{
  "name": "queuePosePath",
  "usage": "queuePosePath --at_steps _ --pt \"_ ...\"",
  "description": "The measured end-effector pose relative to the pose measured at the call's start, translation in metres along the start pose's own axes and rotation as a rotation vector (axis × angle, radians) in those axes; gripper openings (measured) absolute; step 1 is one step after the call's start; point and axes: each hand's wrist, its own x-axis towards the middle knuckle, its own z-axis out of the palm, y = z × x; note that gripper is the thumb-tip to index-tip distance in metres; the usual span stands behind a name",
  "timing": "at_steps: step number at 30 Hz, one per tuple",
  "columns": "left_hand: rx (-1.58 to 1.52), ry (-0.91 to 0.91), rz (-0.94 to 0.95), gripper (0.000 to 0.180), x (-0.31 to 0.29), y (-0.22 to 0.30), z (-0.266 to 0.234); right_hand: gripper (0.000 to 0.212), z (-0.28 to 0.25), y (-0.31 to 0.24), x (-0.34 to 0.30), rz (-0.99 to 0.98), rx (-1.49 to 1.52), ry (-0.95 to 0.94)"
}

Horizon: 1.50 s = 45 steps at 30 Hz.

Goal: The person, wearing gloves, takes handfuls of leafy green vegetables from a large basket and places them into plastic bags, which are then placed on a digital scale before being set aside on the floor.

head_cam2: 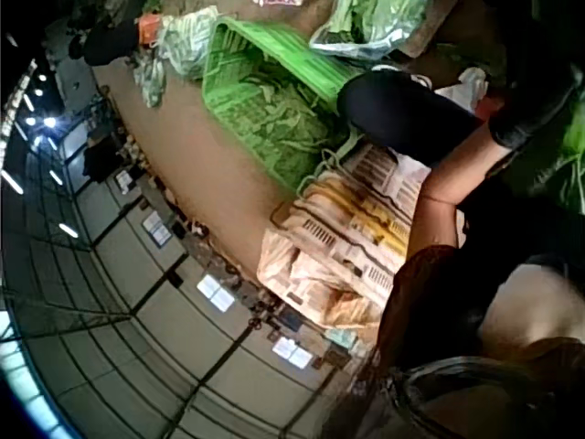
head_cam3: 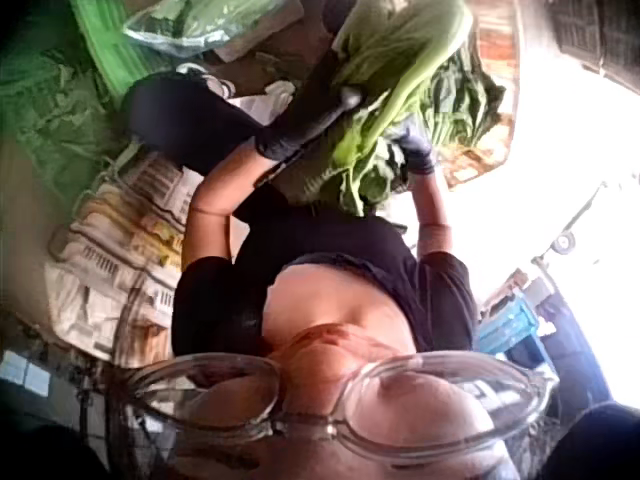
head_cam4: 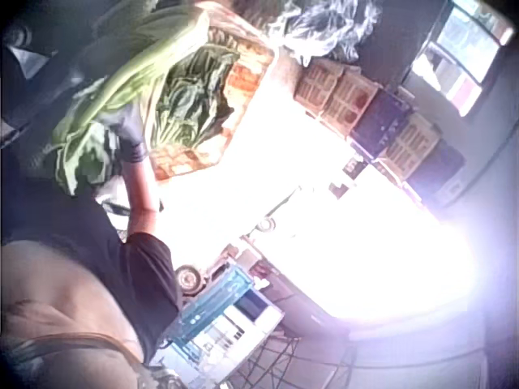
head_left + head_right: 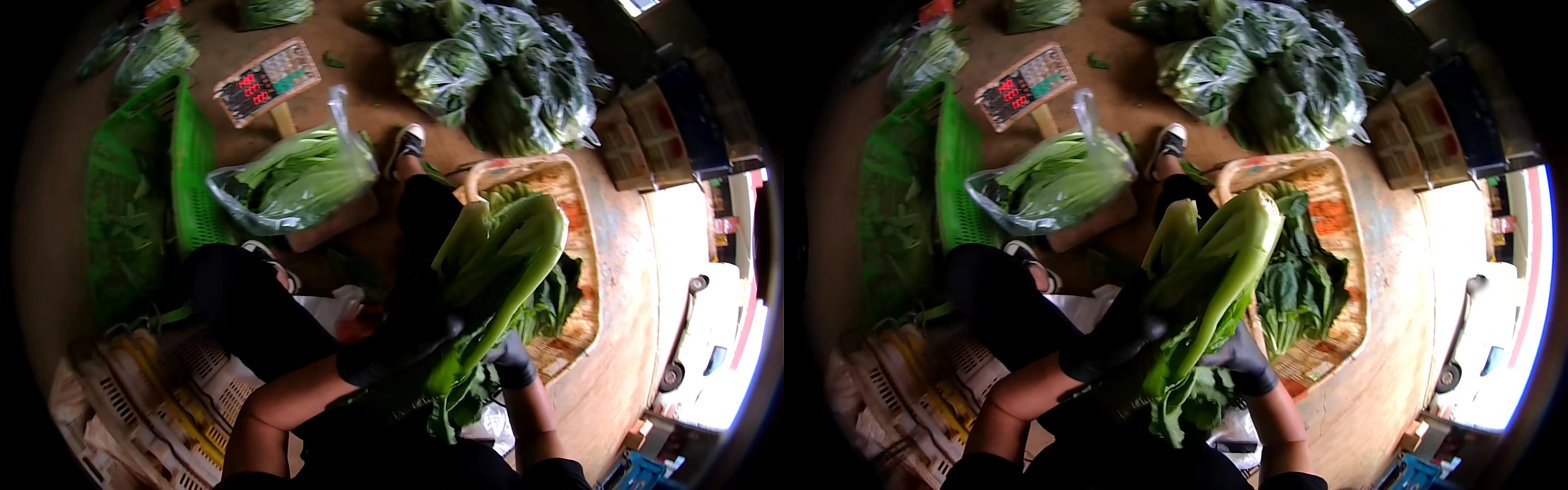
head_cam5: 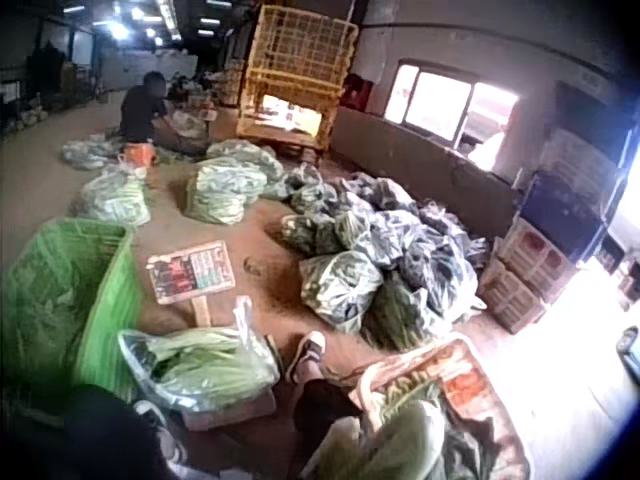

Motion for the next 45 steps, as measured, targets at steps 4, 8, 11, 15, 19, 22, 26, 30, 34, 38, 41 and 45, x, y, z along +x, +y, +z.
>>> queuePosePath --at_steps 4,8,11,15,19,22,26,30,34,38,41,45 --pt "0.542 0.284 -0.055 0.062 -0.019 0.021 -0.080 0.073 0.057 0.042 0.091 0.096 0.231 -0.144" --pt "0.178 0.318 -0.400 0.051 -0.003 0.018 -0.177 0.047 0.094 0.071 0.170 0.421 0.468 -0.250" --pt "0.333 0.399 -0.466 0.058 0.026 0.030 -0.242 0.042 0.114 0.076 0.230 0.461 0.742 -0.343" --pt "0.819 0.482 -0.287 0.045 0.024 -0.015 -0.377 0.044 0.143 0.082 0.304 0.464 0.906 -0.199" --pt "1.136 0.433 -0.506 0.045 0.042 -0.052 -0.424 0.047 0.121 0.118 0.333 0.414 1.154 -0.008" --pt "1.383 0.342 -0.658 0.044 0.046 -0.066 -0.441 0.046 0.089 0.143 0.343 0.339 1.231 0.028" --pt "1.725 0.224 -0.782 0.044 0.036 -0.073 -0.428 0.048 0.070 0.165 0.380 0.008 1.022 0.289" --pt "2.063 -0.091 -0.856 0.044 0.047 -0.072 -0.367 0.049 0.064 0.203 0.434 -0.031 1.005 0.367" --pt "1.938 -0.508 -1.054 0.028 0.052 -0.055 -0.300 0.080 0.079 0.182 0.488 -0.057 1.114 0.436" --pt "2.084 -0.653 -0.917 0.019 0.038 -0.049 -0.309 0.083 0.089 0.194 0.500 -0.174 0.657 0.679" --pt "2.072 -0.428 -0.902 0.016 0.052 0.003 -0.348 0.074 0.093 0.198 0.455 -0.145 0.335 0.652" --pt "2.133 -0.437 -0.966 0.027 0.086 0.025 -0.363 0.072 0.054 0.184 0.418 -0.115 0.265 0.482"
